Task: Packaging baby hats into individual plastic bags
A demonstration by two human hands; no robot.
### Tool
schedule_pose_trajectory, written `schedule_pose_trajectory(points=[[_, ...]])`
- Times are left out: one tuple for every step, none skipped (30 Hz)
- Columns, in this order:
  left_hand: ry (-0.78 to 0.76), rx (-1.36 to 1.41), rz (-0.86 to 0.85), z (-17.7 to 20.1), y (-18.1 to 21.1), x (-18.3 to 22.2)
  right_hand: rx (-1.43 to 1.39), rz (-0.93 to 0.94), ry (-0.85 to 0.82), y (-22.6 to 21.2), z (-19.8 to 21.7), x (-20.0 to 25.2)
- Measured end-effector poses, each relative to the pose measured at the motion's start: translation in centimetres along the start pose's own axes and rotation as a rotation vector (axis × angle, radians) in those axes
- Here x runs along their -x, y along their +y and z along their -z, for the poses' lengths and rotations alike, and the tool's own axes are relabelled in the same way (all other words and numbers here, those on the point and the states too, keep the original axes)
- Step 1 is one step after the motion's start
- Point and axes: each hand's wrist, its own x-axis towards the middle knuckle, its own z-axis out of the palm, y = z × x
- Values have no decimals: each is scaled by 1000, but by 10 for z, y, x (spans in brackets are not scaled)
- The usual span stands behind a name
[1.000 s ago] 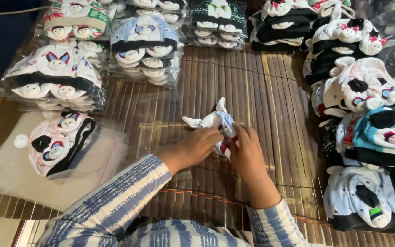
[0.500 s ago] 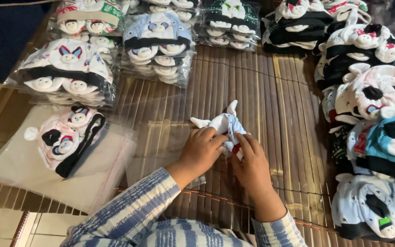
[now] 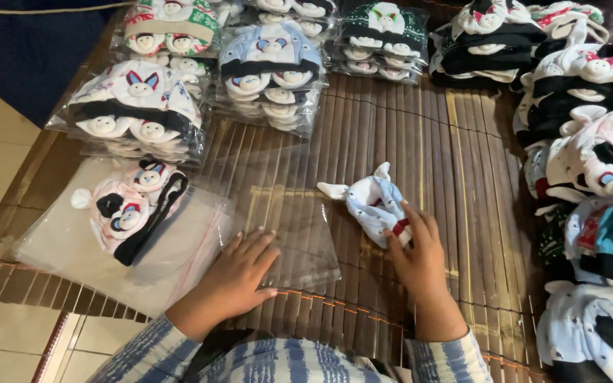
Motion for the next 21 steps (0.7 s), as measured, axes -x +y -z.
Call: schedule_pose_trajectory(points=[[1,-3,4,3,1,-3,-4,3,-1,10,-1,-1],[-1,0,-5,6,3,-7,-31,14,74,21,-2,-3],[-3,2,-14,9,5,-11,-59,24,150,32,-3,-4],[-1,5,-10,3,5,-15,-58,27,146,36,1,-4],[38,8,-10,-2,5,-19,-32,47,195,40,4,-4],[76,12,-11,-7,5,-23,-7,65,245,45,8,-3],[78,15,-9,-11,4,-29,-5,67,242,55,7,-1],[177,-40,-63,-15,4,-35,79,89,288,66,7,1],[275,-95,-118,-18,3,-42,163,111,333,77,7,2],[276,-93,-120,-28,-1,-47,165,111,334,80,6,1],[332,-141,-142,-38,-4,-52,186,104,349,83,5,1],[388,-188,-164,-48,-8,-58,208,97,365,87,4,0],[388,-187,-167,-46,-2,-61,210,95,366,90,1,1],[415,-217,-161,-44,2,-65,206,92,373,92,-1,1],[441,-246,-155,-42,7,-70,202,89,379,95,-3,1],[441,-243,-155,-38,11,-68,204,88,378,94,-4,0],[482,-297,-205,-35,14,-67,215,99,375,93,-4,0],[522,-350,-256,-31,18,-66,225,108,373,93,-4,0],[521,-348,-257,-33,15,-66,228,106,372,92,-3,0],[458,-305,-298,-35,12,-65,225,96,359,92,-3,0],[395,-263,-338,-38,8,-64,223,86,345,92,-3,-1]])
